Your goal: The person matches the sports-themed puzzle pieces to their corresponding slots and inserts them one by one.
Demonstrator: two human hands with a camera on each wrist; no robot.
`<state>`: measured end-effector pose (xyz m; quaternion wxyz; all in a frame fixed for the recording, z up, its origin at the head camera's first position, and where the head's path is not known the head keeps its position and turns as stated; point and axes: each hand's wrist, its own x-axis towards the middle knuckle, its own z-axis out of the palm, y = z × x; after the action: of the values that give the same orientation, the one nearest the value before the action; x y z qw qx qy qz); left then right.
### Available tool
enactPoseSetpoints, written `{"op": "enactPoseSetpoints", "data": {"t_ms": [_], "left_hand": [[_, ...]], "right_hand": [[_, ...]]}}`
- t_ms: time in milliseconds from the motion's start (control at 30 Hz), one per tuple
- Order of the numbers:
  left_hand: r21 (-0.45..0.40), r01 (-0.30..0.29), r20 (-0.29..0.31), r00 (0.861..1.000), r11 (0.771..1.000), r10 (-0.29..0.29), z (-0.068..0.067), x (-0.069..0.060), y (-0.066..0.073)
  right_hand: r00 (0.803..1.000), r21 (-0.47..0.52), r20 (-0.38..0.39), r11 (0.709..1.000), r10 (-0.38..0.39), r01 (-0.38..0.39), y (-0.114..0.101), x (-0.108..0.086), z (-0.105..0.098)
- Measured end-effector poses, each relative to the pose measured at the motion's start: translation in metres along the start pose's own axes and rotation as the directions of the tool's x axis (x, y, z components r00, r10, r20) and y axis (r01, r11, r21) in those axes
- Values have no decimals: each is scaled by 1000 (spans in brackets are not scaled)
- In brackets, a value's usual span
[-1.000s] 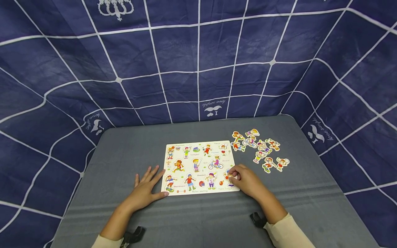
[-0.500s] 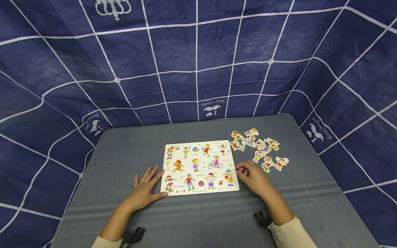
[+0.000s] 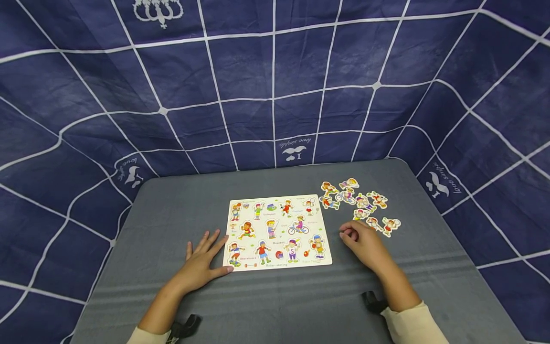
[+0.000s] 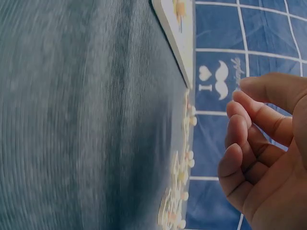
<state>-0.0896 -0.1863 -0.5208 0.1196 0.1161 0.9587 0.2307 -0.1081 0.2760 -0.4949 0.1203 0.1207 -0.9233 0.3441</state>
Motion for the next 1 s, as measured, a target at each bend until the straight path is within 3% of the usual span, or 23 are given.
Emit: {"op": "enactPoseSetpoints", "data": {"t_ms": [367, 800, 1000], "left_hand": [[1, 1, -2, 1000, 1000, -1, 1, 0, 0], [1, 0, -4, 1000, 1000, 0, 1, 1, -2], [3, 7, 5, 1000, 1000, -7, 1, 1, -2]], "right_hand": [[999, -37, -47, 999, 14, -16, 14, -1, -13], [983, -89, -82, 981, 165, -172, 26, -3, -31], [980, -113, -84, 975, 180, -189, 34, -4, -35]]}}
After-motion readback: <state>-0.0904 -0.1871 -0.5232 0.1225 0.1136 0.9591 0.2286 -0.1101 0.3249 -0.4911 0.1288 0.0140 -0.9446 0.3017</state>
